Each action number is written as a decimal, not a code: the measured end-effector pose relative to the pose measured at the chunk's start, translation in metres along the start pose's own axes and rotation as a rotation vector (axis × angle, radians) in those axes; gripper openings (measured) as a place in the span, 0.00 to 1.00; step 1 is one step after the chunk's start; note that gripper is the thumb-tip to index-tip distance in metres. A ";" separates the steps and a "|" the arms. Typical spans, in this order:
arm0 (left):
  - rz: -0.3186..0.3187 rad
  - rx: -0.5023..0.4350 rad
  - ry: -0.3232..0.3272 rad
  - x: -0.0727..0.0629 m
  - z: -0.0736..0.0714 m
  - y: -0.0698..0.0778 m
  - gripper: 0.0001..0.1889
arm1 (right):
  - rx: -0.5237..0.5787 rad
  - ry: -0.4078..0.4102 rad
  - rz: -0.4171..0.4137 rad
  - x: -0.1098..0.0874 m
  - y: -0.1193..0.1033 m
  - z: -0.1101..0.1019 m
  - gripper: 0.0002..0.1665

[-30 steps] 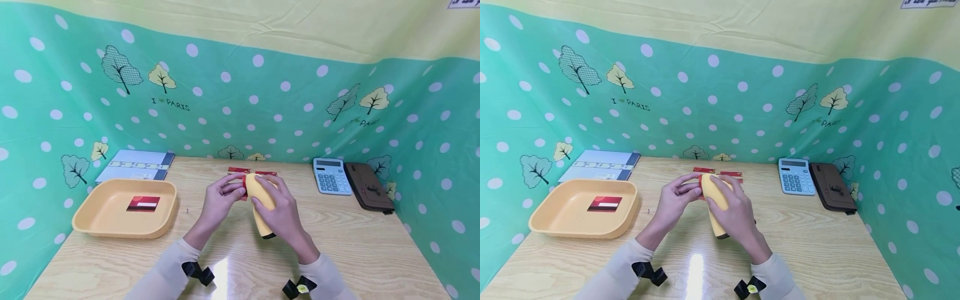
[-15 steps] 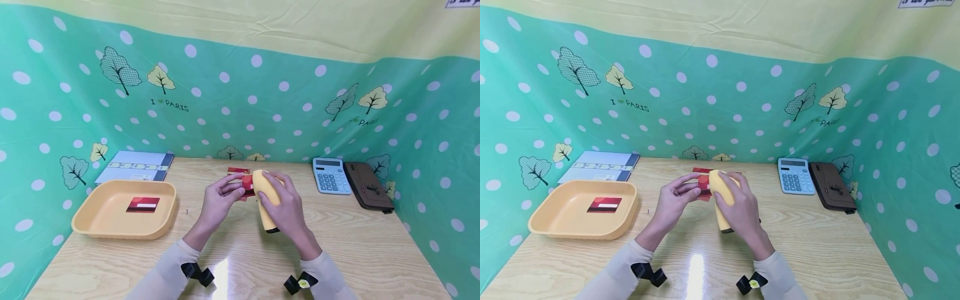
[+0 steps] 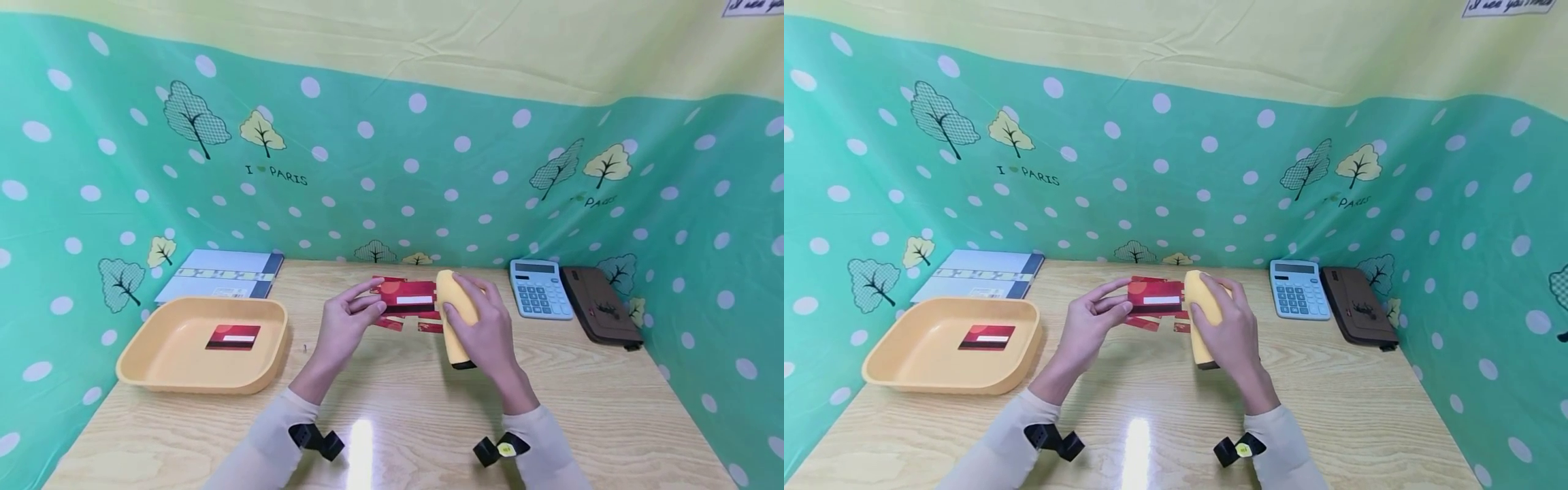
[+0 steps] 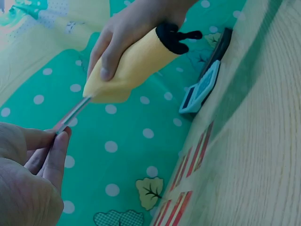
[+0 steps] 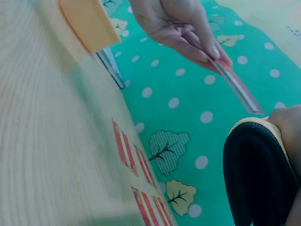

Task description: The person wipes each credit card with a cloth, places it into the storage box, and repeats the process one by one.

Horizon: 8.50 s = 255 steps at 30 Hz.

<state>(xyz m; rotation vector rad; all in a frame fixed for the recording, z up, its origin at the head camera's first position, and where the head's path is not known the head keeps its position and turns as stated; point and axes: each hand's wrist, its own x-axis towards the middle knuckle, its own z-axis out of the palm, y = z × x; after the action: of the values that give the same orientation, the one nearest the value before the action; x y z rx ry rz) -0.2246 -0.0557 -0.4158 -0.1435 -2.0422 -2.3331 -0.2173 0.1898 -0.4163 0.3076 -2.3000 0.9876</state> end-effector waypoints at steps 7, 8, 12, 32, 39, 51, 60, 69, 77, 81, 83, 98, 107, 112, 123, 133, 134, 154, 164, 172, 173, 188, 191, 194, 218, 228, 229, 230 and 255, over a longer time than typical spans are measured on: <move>0.004 -0.020 0.007 0.003 -0.006 0.003 0.22 | 0.040 0.038 0.007 0.005 0.006 -0.010 0.33; 0.005 -0.026 0.008 0.002 -0.006 0.004 0.22 | 0.046 0.040 0.009 0.005 0.007 -0.011 0.33; 0.017 -0.024 0.006 0.002 -0.009 0.009 0.23 | 0.059 0.035 0.012 0.005 0.008 -0.013 0.33; 0.111 0.095 0.046 -0.013 -0.140 0.046 0.26 | 0.051 0.042 0.017 0.005 0.013 -0.021 0.34; 0.029 0.371 0.116 -0.026 -0.189 0.048 0.29 | 0.055 0.043 0.020 0.004 0.014 -0.023 0.33; -0.052 0.579 0.075 -0.035 -0.259 0.023 0.28 | 0.043 0.042 -0.013 0.007 0.012 -0.026 0.33; -0.184 0.648 0.024 -0.030 -0.282 0.015 0.30 | 0.052 0.032 -0.003 0.005 0.012 -0.024 0.33; -0.294 0.674 -0.018 -0.022 -0.300 0.011 0.30 | 0.058 0.026 -0.009 0.005 0.014 -0.023 0.33; -0.261 0.922 -0.009 -0.015 -0.302 0.012 0.25 | 0.057 0.000 -0.012 0.006 0.014 -0.024 0.32; -0.245 0.953 -0.014 -0.015 -0.304 0.013 0.23 | 0.062 -0.007 -0.012 0.006 0.013 -0.025 0.32; -0.232 0.976 -0.014 -0.016 -0.304 0.013 0.23 | 0.066 -0.011 -0.010 0.006 0.013 -0.025 0.32; -0.166 1.026 0.009 -0.024 -0.312 0.017 0.24 | 0.075 -0.021 0.012 0.005 0.011 -0.029 0.33; -0.168 0.807 -0.009 -0.019 -0.294 0.025 0.25 | 0.062 -0.015 0.045 0.006 0.014 -0.034 0.32; -0.093 0.772 -0.061 -0.007 -0.249 0.033 0.25 | 0.067 -0.013 0.062 0.006 0.018 -0.036 0.33; 0.038 0.613 -0.256 0.027 -0.121 0.031 0.20 | 0.072 -0.011 0.098 0.008 0.023 -0.043 0.33; -0.051 0.491 -0.316 0.047 -0.057 -0.027 0.20 | 0.078 -0.009 0.086 0.009 0.025 -0.041 0.33; -0.059 0.482 -0.316 0.050 -0.056 -0.033 0.20 | 0.077 -0.008 0.085 0.009 0.025 -0.041 0.33; -0.112 0.748 -0.327 0.085 -0.046 -0.076 0.31 | 0.078 -0.015 0.084 0.008 0.027 -0.039 0.32; -0.165 0.811 -0.320 0.086 -0.041 -0.073 0.24 | 0.072 -0.028 0.088 0.009 0.026 -0.038 0.33; -0.188 0.869 -0.276 0.083 -0.041 -0.074 0.26 | 0.071 -0.035 0.086 0.008 0.026 -0.036 0.33; -0.180 0.863 -0.262 0.082 -0.041 -0.075 0.27 | 0.069 -0.036 0.087 0.007 0.026 -0.036 0.33; -0.034 0.758 -0.086 0.054 -0.037 -0.080 0.25 | 0.075 -0.032 0.086 0.006 0.024 -0.033 0.33; -0.023 0.677 -0.081 0.052 -0.039 -0.077 0.25 | 0.074 -0.038 0.089 0.006 0.024 -0.033 0.33; 0.003 0.588 -0.091 0.050 -0.039 -0.069 0.27 | 0.077 -0.037 0.085 0.006 0.024 -0.033 0.33; -0.014 0.133 -0.123 0.013 -0.024 0.033 0.26 | 0.140 -0.058 0.032 0.006 0.003 -0.025 0.34; -0.008 0.005 -0.163 0.011 -0.015 0.029 0.26 | 0.153 -0.040 0.069 0.011 -0.008 -0.026 0.34; -0.007 -0.005 -0.171 0.011 -0.013 0.028 0.26 | 0.154 -0.039 0.077 0.010 -0.009 -0.026 0.34; -0.005 -0.017 -0.179 0.012 -0.012 0.027 0.26 | 0.158 -0.037 0.081 0.010 -0.009 -0.026 0.34; 0.018 -0.143 -0.254 0.005 0.001 0.018 0.24 | 0.112 0.045 -0.068 0.002 -0.015 0.004 0.34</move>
<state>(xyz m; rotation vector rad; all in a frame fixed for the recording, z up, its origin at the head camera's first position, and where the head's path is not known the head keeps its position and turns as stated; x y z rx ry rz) -0.2279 -0.0567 -0.3972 -0.4840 -1.9596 -2.5655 -0.2142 0.1768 -0.4087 0.4032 -2.1837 1.0797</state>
